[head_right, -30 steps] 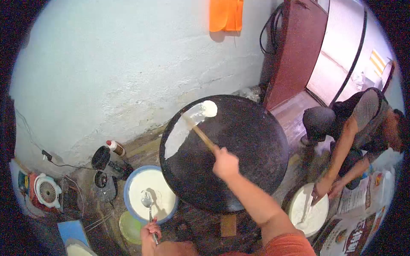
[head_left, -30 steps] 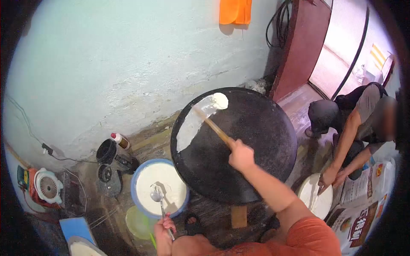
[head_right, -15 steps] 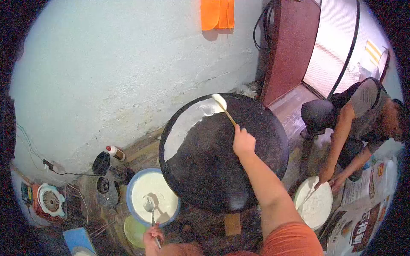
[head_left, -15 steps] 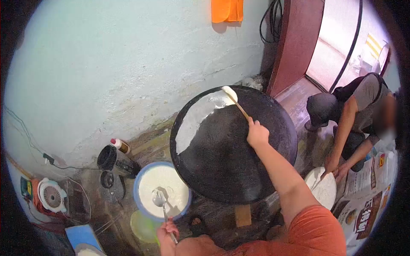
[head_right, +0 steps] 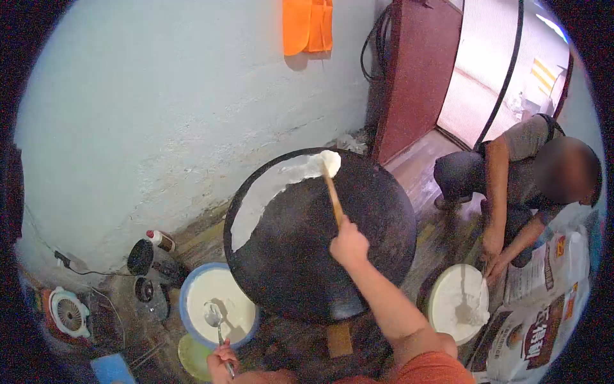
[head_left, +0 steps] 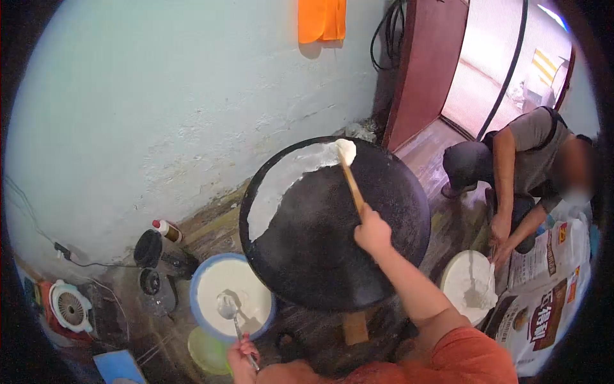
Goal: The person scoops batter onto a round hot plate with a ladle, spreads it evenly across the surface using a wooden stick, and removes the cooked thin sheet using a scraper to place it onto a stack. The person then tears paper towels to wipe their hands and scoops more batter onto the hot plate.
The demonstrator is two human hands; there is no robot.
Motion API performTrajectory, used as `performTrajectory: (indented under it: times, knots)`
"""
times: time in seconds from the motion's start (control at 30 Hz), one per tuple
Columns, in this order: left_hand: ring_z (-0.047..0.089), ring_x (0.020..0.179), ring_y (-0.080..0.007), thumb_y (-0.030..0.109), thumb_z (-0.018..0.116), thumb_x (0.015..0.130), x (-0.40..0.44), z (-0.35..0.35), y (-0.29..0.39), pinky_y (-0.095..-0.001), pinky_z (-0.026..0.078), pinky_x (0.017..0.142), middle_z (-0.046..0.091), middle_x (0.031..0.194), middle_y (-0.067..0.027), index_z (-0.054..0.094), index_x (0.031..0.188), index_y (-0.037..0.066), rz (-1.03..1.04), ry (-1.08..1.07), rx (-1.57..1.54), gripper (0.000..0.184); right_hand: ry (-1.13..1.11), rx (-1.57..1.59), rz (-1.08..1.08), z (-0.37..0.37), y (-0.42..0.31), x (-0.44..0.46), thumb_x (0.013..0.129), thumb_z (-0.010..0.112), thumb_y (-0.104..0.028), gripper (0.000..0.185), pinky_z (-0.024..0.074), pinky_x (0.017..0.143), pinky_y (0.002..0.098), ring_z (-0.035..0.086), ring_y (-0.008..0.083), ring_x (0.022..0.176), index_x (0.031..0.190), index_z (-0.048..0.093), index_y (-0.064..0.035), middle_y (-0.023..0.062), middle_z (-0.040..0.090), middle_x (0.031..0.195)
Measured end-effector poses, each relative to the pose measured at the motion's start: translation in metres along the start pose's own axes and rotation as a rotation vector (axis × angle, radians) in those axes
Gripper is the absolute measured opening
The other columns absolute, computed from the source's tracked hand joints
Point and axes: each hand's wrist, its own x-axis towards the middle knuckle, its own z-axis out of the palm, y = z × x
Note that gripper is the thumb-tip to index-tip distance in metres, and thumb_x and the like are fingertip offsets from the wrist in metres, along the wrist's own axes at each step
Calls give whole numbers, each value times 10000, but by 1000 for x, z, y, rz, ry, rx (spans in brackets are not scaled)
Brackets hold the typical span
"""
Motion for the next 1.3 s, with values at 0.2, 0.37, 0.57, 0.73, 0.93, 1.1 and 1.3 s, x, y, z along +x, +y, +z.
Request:
performTrajectory:
  times: [0.2, 0.37, 0.57, 0.73, 0.93, 1.1, 1.3]
  knots:
    - [437, 461, -90, 165, 413, 845, -12, -5, 2, -212, 404, 414, 454, 589, -6, 537, 966, -17, 30, 49, 80, 251, 39, -279, -38, 10, 19, 61, 764, 489, -108, 506, 502, 636, 400, 614, 295, 767, 1241, 348, -16, 172, 534, 953]
    - [460, 487, -102, 152, 415, 843, 7, -17, 11, -233, 418, 455, 455, 604, -11, 523, 1002, -15, 15, -20, 70, 254, -56, -110, 32, -6, 6, -29, 723, 528, -136, 603, 494, 682, 433, 608, 327, 806, 1270, 303, -17, 197, 526, 967]
    - [456, 485, -100, 130, 409, 838, 4, -24, 18, -230, 413, 452, 443, 591, -12, 516, 1002, -17, 41, -21, 153, 245, -24, -330, 26, 0, 28, 16, 856, 376, -107, 446, 499, 608, 397, 617, 286, 756, 1285, 293, -18, 160, 541, 970]
    - [428, 449, -100, 143, 387, 851, 23, -36, 29, -219, 392, 418, 428, 562, -9, 535, 942, -15, -11, -43, 113, 235, -52, -137, 121, -21, 23, -20, 726, 544, -138, 607, 493, 698, 426, 602, 328, 832, 1279, 315, -37, 186, 535, 985]
    - [443, 474, -108, 174, 389, 873, 6, -23, 16, -246, 408, 437, 438, 579, -14, 521, 959, -18, 48, 16, 146, 248, 70, -443, -3, 0, 30, 47, 840, 401, -102, 407, 514, 591, 343, 629, 255, 724, 1228, 368, 16, 142, 558, 960]
    - [452, 485, -104, 203, 411, 879, 5, -26, 25, -249, 410, 439, 458, 604, -9, 533, 967, -20, -64, -66, -5, 270, -23, -99, 98, -44, 76, -22, 795, 515, -141, 467, 476, 744, 395, 596, 319, 864, 1233, 385, -40, 185, 578, 942]
    - [448, 478, -105, 189, 430, 866, -41, 16, 5, -239, 403, 431, 465, 609, -6, 519, 1008, -23, 129, 7, 164, 270, -62, 712, 95, -47, 122, -30, 854, 470, -76, 298, 463, 731, 312, 608, 219, 753, 1147, 515, -47, 138, 615, 871]
